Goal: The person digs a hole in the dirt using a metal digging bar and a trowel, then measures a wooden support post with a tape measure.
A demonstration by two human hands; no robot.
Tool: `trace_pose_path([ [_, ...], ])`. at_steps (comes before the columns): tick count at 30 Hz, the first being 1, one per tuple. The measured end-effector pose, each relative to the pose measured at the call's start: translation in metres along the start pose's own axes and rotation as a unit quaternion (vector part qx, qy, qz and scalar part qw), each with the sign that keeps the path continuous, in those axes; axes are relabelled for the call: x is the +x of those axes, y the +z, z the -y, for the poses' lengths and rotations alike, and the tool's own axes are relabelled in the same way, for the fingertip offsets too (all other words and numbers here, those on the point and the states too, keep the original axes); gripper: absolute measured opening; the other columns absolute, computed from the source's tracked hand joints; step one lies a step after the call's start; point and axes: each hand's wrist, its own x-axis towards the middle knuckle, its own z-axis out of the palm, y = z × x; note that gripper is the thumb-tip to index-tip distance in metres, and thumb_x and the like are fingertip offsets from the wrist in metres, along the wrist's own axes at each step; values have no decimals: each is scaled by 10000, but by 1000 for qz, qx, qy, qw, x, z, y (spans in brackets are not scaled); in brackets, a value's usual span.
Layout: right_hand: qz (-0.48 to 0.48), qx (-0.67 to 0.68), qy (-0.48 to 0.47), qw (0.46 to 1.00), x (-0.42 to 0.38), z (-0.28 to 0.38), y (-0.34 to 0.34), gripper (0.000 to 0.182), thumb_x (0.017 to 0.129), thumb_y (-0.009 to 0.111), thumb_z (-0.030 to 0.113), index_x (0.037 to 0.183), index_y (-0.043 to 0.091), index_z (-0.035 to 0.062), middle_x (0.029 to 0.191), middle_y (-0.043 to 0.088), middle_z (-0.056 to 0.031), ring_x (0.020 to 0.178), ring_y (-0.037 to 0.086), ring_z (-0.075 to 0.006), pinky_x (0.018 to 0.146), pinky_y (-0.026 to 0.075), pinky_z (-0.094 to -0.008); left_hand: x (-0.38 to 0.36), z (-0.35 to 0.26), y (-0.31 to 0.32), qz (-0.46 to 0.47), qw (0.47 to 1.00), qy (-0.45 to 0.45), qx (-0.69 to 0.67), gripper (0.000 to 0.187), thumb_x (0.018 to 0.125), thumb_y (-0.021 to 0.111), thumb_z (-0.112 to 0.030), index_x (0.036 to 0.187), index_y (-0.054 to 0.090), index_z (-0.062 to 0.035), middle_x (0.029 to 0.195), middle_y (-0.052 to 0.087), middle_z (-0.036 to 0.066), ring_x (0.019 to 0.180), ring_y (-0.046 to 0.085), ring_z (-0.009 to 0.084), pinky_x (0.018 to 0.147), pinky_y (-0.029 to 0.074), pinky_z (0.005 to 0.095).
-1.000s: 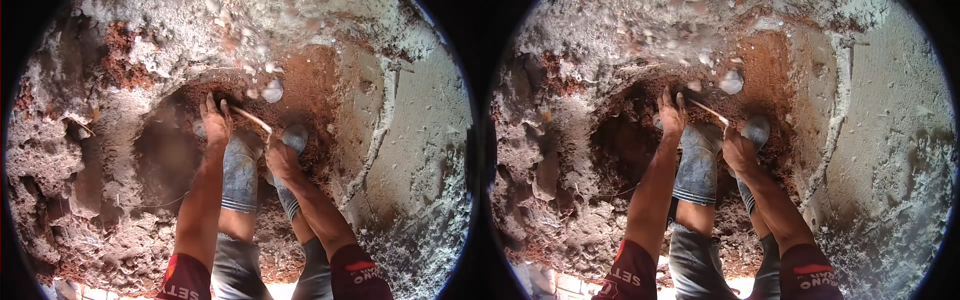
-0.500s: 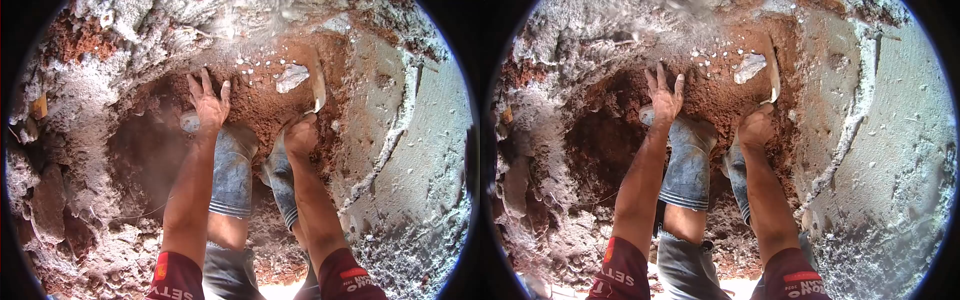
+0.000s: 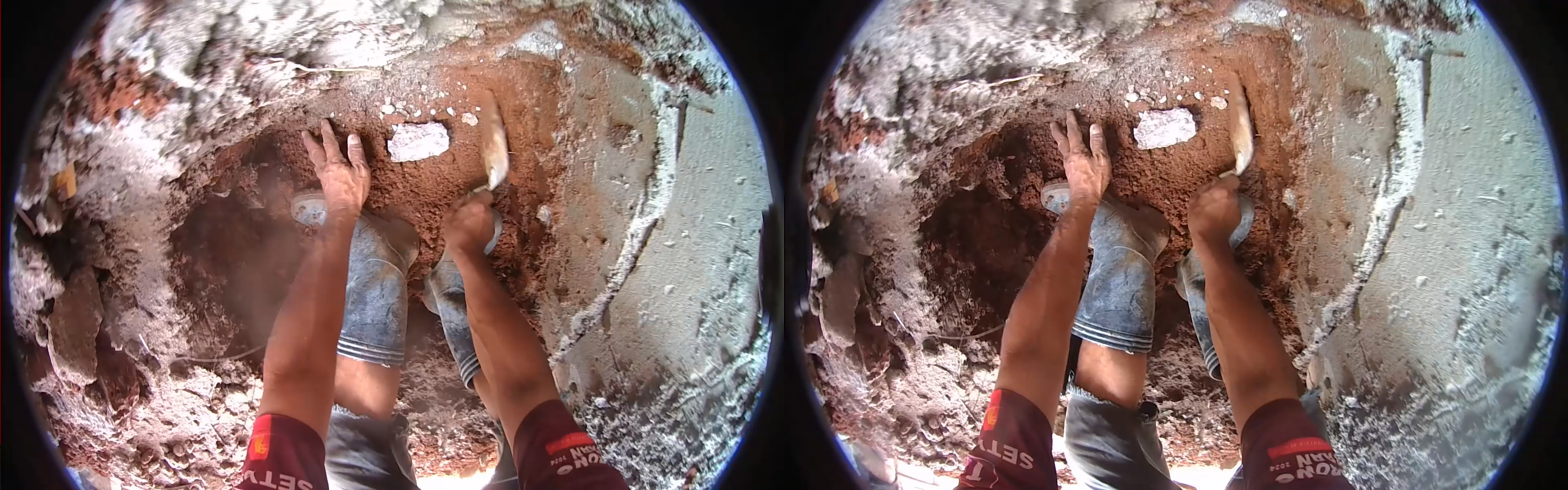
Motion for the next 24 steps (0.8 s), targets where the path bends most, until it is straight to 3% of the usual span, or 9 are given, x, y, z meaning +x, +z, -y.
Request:
trace_pose_path([
  [2,44,291,97,951,13,-24,43,129,852,559,171,860,523,48,691,624,-96,572,626,-243,494,523,-344,0,-1,12,-50,997,-5,56,684,933,472,-494,1469,246,-134,1493,103,302,1372,165,471,1094,269,487],
  [4,87,546,185,813,19,-39,67,95,840,548,166,811,538,76,679,620,-64,571,620,-224,517,526,-318,-4,-4,20,-52,996,-16,65,729,908,507,-522,1471,244,-141,1495,96,297,1380,144,464,1098,228,519],
  [5,51,292,63,953,16,-30,63,116,823,560,160,818,532,48,667,610,-89,559,606,-235,515,518,-328,-4,-5,23,-59,997,-23,37,758,889,526,-543,1471,247,-145,1495,96,296,1380,145,461,1102,207,523],
  [6,9,10,-62,998,7,-21,55,143,805,571,154,825,525,19,656,601,-113,547,593,-246,512,510,-338,-4,-6,25,-64,997,-28,11,788,870,546,-563,1471,250,-149,1496,95,295,1381,147,459,1106,185,528],
  [10,150,-21,-12,988,-1,-30,35,222,762,604,155,842,513,-31,659,590,-181,561,596,-300,531,492,-394,-6,-13,31,-102,991,-4,89,835,774,669,-568,1438,333,-189,1469,188,299,1349,242,443,1070,257,531],
  [14,301,-101,-85,944,-3,-20,24,283,757,606,182,889,514,-50,739,616,-253,747,627,-422,669,528,-459,-9,-17,34,-133,991,-1,-5,769,730,743,-456,1364,431,-154,1415,293,288,1296,309,431,1047,271,526],
  [17,313,-63,-117,940,-2,-25,21,280,747,603,172,896,514,-47,728,616,-238,727,619,-429,656,523,-458,-7,-12,39,-133,987,46,-75,492,685,801,-314,1084,629,-83,1310,419,260,1193,428,405,981,379,457],
  [21,311,-16,-130,941,-18,-26,7,300,740,604,166,942,514,-36,768,614,-237,749,618,-416,675,514,-453,-28,-25,24,-66,987,-21,-143,406,704,816,-288,1030,653,-109,1114,572,116,1042,556,232,871,481,341],
  [24,338,-56,-59,938,-45,13,-52,414,749,620,211,1076,515,-21,868,626,-257,834,628,-401,711,513,-451,-55,-58,0,9,902,-228,-367,396,713,817,-268,1004,639,-67,1102,599,106,1021,565,219,898,454,328],
])
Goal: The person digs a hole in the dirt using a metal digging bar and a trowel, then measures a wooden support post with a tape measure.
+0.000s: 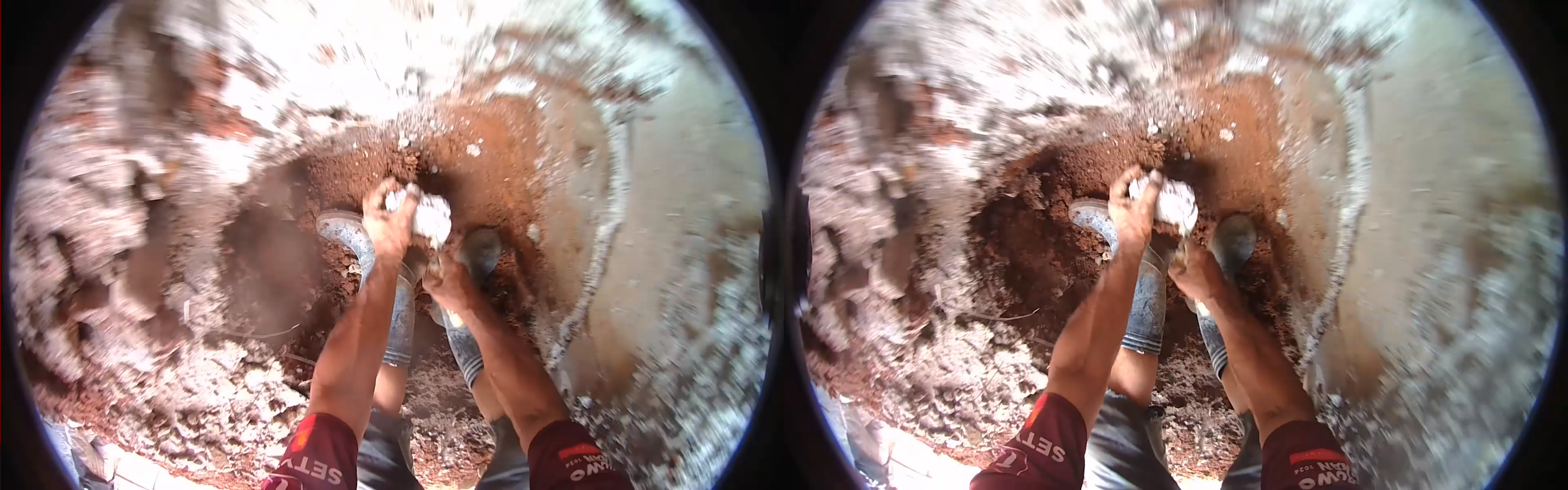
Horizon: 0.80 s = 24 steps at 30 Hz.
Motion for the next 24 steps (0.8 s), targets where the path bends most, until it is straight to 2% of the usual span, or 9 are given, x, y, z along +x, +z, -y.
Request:
trace_pose_path([
  [3,36,-11,70,997,-75,45,-34,479,744,648,251,1131,526,-3,884,637,-255,841,631,-404,707,517,-451,-65,-38,-15,-29,970,198,136,437,689,808,-254,1033,634,-49,1133,581,106,994,574,265,886,472,380],
  [7,59,108,159,980,-186,175,-94,422,747,676,225,1077,547,-4,794,642,-196,605,638,-280,559,514,-386,-157,-163,-30,-69,969,211,109,419,652,816,-209,1009,673,-41,1107,595,171,1004,589,297,889,476,379],
  [10,-12,109,-49,993,-240,229,-115,368,781,656,206,1063,546,-2,754,630,-154,524,608,-204,485,490,-346,-214,-295,-48,-88,955,277,64,427,655,811,-182,1030,671,-33,1069,589,171,992,585,281,886,472,360],
  [13,9,137,-34,990,-305,401,-186,253,841,612,176,1008,545,0,702,599,-89,531,577,-144,488,478,-309,-235,-443,-67,-65,940,333,22,397,706,791,-212,1027,663,-18,1150,544,175,1066,536,269,947,425,372],
  [15,-10,165,-149,975,-293,465,-215,230,841,611,171,976,538,0,661,590,-62,538,578,-143,485,468,-304,-242,-561,-83,-30,920,387,52,569,840,630,-419,1251,529,-38,1295,414,284,1145,484,376,1001,398,476],
  [17,-90,266,-182,942,-289,548,-239,124,852,569,121,902,533,13,636,526,-47,480,514,-137,415,440,-276,-223,-658,-75,-46,841,512,171,614,905,547,-400,1390,388,-60,1408,325,293,1307,353,401,1054,354,482],
  [20,-96,312,-177,929,-272,568,-268,130,826,577,104,884,524,1,636,518,-48,492,512,-139,417,448,-279,-295,-710,-105,106,828,500,233,604,952,449,-414,1446,306,-97,1501,113,290,1367,197,460,1105,267,491],
  [21,-84,295,-142,941,-286,555,-265,137,819,587,102,891,527,3,634,520,-48,483,509,-139,417,448,-280,-315,-694,-120,61,807,546,216,500,950,497,-334,1353,453,-43,1398,360,304,1271,410,426,1064,349,460],
  [24,-65,214,-39,974,-328,487,-241,170,812,619,119,921,542,13,639,535,-47,466,513,-143,421,452,-288,-334,-614,-179,73,900,427,49,287,900,612,-211,1104,652,-15,1073,640,222,992,637,318,938,476,389],
])
